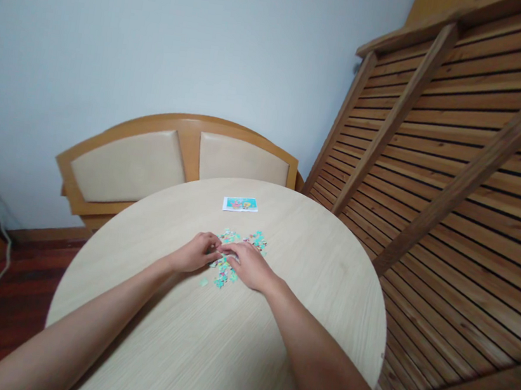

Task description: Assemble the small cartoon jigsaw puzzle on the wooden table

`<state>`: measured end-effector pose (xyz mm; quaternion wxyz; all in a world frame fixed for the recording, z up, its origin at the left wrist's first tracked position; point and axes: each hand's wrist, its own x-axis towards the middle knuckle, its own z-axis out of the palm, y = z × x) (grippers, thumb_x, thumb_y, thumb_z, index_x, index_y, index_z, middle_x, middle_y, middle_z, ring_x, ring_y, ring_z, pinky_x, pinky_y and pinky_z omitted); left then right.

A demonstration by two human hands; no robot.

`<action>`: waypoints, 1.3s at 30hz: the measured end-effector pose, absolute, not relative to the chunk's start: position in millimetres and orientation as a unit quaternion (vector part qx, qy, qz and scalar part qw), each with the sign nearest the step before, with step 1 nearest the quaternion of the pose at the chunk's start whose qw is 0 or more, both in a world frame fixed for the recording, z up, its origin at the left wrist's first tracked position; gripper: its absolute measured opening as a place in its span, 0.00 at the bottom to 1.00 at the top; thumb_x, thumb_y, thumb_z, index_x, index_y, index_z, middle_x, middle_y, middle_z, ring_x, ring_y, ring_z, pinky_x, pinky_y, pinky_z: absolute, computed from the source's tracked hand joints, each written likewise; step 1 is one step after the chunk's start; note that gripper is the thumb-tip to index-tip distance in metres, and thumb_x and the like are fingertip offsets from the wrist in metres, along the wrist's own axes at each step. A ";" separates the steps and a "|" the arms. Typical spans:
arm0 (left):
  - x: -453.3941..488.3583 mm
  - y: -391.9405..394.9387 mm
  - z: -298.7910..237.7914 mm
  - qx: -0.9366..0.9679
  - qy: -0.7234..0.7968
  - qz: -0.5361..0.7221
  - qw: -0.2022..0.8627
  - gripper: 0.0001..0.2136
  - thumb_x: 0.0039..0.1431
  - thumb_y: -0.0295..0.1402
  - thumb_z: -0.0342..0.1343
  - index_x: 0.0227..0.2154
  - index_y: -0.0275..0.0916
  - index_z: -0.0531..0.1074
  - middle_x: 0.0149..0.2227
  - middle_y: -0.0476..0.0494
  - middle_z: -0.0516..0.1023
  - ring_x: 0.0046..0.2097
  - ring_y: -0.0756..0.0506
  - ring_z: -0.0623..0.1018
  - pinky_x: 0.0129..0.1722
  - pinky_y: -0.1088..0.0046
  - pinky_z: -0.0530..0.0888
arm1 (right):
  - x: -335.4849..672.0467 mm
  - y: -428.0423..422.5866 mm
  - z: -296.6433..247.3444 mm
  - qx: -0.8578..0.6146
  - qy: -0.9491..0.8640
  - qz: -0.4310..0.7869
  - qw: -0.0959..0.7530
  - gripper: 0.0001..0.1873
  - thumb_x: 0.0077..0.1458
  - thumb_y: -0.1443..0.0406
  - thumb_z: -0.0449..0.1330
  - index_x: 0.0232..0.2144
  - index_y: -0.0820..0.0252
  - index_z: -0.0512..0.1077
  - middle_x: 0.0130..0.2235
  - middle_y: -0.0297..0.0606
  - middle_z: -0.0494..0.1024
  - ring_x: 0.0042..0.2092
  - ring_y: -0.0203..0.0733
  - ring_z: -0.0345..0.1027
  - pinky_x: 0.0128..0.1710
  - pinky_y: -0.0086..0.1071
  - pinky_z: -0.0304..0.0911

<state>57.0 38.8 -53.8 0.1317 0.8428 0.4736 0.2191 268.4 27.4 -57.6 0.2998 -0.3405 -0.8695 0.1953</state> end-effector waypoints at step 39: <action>69.1 19.7 -39.9 0.808 0.568 0.128 0.089 0.07 0.55 0.37 0.61 0.29 0.40 0.78 0.35 0.39 0.81 0.44 0.39 0.75 0.47 0.66 0.67 | 269.3 22.4 -52.2 -0.410 -0.861 0.128 0.270 0.04 0.58 0.62 0.64 0.36 0.53 0.80 0.43 0.38 0.78 0.51 0.45 0.66 0.60 0.46 0.51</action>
